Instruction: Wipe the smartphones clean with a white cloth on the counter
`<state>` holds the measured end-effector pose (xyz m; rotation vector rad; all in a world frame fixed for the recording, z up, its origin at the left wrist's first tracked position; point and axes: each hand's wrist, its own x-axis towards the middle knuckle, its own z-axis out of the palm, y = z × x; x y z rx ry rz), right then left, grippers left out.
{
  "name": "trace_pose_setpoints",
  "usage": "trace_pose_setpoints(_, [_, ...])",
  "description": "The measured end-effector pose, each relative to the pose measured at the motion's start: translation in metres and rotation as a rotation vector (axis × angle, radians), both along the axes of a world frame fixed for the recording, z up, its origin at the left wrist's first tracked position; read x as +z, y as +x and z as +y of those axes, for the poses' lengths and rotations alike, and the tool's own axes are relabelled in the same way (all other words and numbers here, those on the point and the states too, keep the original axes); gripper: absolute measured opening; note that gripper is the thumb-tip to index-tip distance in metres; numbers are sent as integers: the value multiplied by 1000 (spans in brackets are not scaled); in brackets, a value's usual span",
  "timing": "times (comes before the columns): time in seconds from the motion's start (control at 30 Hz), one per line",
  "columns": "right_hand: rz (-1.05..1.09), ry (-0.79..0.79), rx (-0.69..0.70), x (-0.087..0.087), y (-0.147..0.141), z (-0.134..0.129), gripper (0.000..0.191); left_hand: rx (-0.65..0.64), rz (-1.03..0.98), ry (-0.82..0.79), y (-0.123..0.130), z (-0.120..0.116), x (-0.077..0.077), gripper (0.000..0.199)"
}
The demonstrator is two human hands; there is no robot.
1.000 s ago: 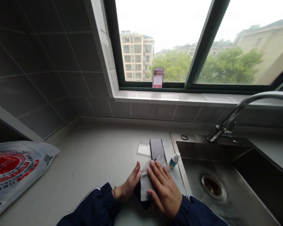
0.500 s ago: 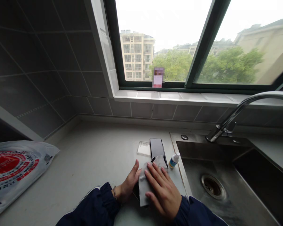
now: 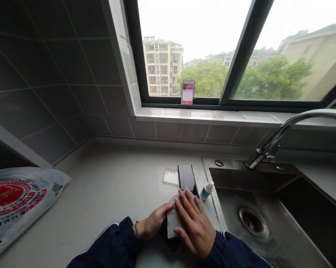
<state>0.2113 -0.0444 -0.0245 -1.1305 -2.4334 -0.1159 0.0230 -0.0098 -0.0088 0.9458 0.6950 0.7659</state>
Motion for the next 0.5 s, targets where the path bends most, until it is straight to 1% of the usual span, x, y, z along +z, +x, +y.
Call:
trace_pose_setpoints(0.13, [-21, 5, 1, 1, 0, -1, 70, 78, 123, 36, -2, 1, -6, 26])
trace_pose_setpoints(0.2, [-37, 9, 11, 2, 0, -1, 71, 106, 128, 31, -2, 1, -8, 25])
trace_pose_setpoints(0.27, [-45, 16, 30, 2, 0, -2, 70, 115, 70, -22, 0, 1, -8, 29])
trace_pose_setpoints(0.37, [-37, 20, 54, 2, 1, -1, 67, 77, -57, -153, 3, 2, -5, 37])
trace_pose_setpoints(0.5, [-8, 28, 80, 3, 2, 0, 61, 109, -103, -140, 6, 3, -2, 33])
